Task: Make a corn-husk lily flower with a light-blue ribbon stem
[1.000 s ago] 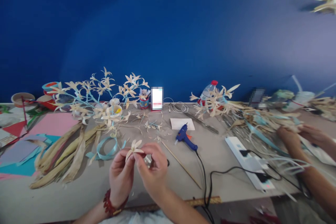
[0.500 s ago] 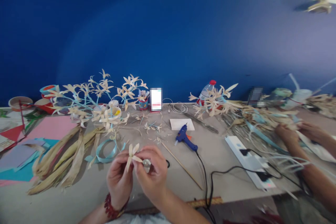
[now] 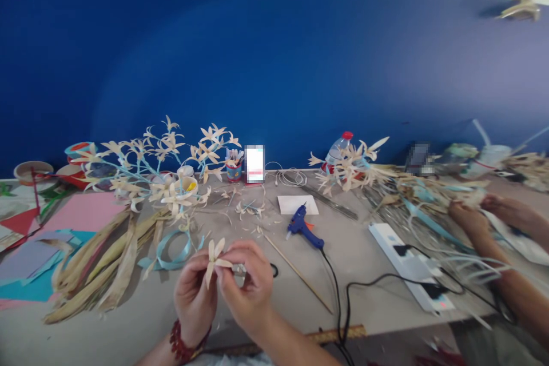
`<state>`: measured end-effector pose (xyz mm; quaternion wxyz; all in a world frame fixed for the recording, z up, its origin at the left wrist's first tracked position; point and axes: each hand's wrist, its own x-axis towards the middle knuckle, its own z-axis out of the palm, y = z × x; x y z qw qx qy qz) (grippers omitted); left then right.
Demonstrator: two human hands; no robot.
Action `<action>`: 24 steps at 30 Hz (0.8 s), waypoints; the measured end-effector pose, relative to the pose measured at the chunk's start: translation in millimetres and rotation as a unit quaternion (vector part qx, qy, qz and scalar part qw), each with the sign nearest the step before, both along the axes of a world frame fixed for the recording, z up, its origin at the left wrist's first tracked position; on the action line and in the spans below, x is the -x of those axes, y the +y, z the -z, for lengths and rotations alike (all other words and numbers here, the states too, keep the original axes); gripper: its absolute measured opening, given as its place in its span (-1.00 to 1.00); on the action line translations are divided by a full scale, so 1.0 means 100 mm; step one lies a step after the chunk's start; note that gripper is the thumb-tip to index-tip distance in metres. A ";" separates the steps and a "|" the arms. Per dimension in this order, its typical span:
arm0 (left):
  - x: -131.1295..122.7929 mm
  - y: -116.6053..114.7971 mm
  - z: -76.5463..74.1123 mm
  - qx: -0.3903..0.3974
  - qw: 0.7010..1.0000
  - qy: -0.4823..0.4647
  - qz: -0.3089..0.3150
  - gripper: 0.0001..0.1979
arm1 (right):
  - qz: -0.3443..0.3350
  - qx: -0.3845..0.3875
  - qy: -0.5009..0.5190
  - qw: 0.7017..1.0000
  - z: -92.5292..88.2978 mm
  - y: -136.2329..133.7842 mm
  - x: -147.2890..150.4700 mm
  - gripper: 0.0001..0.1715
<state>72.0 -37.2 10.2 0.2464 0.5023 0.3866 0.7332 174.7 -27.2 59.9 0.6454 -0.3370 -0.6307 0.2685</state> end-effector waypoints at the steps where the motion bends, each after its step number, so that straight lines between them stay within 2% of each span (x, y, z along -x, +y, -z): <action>1: 0.00 0.00 0.00 0.000 1.000 -0.004 0.000 -0.95 | -0.001 0.001 -0.001 1.000 0.00 0.00 0.00 -0.81; 9: 0.01 -0.01 0.03 0.007 1.000 -0.008 -0.004 -0.95 | -0.004 0.006 -0.001 1.000 0.03 -0.01 0.00 -0.80; 13: -0.01 0.00 0.02 0.004 0.999 -0.031 0.019 -0.94 | -0.014 0.013 0.001 1.000 0.03 -0.01 -0.01 -0.79; 18: -0.05 0.00 -0.01 0.043 0.992 -0.101 0.066 -0.93 | -0.025 0.028 0.004 0.999 0.01 0.01 -0.01 -0.84; 24: -0.09 0.02 -0.09 0.117 0.965 -0.206 0.110 -0.89 | -0.041 0.065 0.023 0.997 0.01 0.03 -0.04 -0.90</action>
